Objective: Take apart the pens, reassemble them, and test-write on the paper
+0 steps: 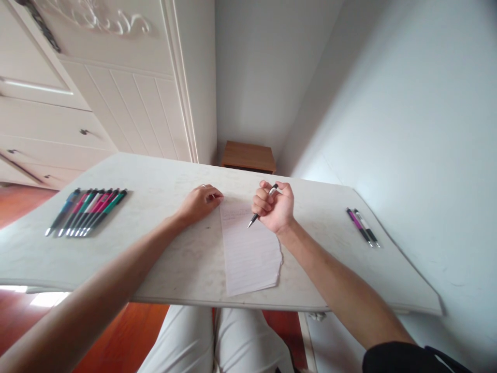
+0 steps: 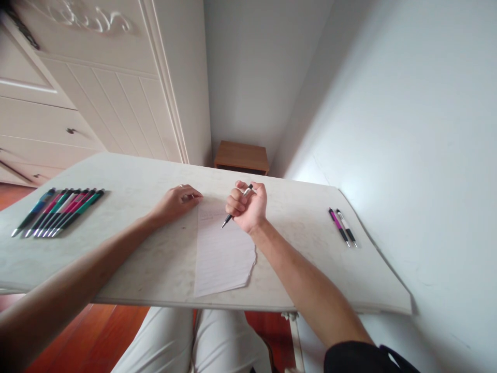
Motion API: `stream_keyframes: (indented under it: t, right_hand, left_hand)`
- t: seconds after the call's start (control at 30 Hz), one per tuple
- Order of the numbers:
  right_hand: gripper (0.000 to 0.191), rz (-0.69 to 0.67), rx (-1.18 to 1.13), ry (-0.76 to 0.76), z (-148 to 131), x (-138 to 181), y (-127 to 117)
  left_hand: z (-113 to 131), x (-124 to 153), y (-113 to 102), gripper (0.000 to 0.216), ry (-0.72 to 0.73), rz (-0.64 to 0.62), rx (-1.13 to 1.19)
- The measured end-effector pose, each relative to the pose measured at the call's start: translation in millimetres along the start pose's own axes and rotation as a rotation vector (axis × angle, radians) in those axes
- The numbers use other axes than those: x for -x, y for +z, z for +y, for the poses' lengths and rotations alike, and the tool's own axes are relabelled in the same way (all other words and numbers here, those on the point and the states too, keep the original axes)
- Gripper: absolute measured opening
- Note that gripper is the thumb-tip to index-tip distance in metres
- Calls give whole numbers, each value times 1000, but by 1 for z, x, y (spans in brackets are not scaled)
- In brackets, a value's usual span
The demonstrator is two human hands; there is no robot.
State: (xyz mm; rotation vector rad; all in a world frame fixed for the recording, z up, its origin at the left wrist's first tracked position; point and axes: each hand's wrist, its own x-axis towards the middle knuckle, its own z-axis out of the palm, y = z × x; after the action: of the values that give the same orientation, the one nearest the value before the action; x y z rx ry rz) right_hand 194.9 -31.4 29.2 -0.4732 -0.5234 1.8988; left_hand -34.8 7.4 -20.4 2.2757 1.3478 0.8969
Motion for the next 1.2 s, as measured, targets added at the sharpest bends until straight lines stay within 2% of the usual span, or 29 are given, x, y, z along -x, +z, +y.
stream_keyframes:
  t: [0.2,0.5,1.2]
  right_hand:
    - [30,-105,22,195,1,1,-3]
    - [29,-156,84,315,3,3,-2]
    - [27,-167,181,284,3,6,0]
  left_hand:
    - [-3,0,2,24,7,11,-9]
    - [0,1,-1,23,8,-2,-3]
    - [0,2,-2,25,52,-30,-41]
